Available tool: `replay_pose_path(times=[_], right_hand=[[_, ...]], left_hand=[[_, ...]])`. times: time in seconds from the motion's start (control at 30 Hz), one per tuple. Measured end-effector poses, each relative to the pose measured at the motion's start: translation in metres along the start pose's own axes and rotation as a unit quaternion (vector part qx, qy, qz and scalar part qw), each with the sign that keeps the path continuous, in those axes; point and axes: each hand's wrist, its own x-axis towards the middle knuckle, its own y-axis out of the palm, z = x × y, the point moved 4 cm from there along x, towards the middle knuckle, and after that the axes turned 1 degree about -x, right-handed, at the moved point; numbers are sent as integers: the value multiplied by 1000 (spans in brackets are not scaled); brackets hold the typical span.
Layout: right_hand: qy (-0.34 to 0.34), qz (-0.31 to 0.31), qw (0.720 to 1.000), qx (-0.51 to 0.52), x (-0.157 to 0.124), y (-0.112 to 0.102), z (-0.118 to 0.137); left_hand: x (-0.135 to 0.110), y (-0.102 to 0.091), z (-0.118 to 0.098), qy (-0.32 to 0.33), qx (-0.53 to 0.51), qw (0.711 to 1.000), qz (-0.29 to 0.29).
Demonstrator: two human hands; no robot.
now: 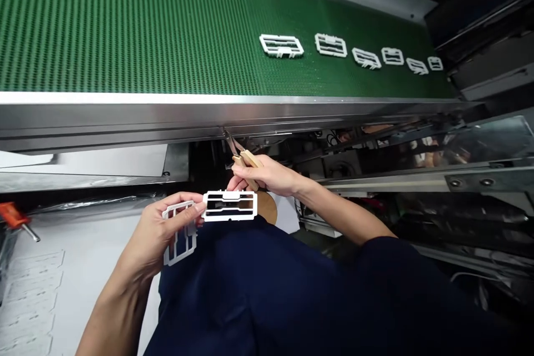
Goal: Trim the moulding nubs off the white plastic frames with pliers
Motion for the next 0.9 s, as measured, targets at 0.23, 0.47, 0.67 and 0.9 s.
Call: replay_pose_path(times=[0.23,0.47,0.67,0.9], right_hand=[[-10,24,1000,-14,2,-4,-7],[-18,20,999,-27,-1,-2,-5],[-34,29,998,-34,-3,-1,-6],[-42,33,998,-42,-5,1,-9]], left_hand=[[-1,2,-5,-32,-20,999,-13],[-2,5,-6,-41,-27,999,-8],[-1,5,-1,-39,-21,999,-10],[0,6,0,-39,-11,999,-6]])
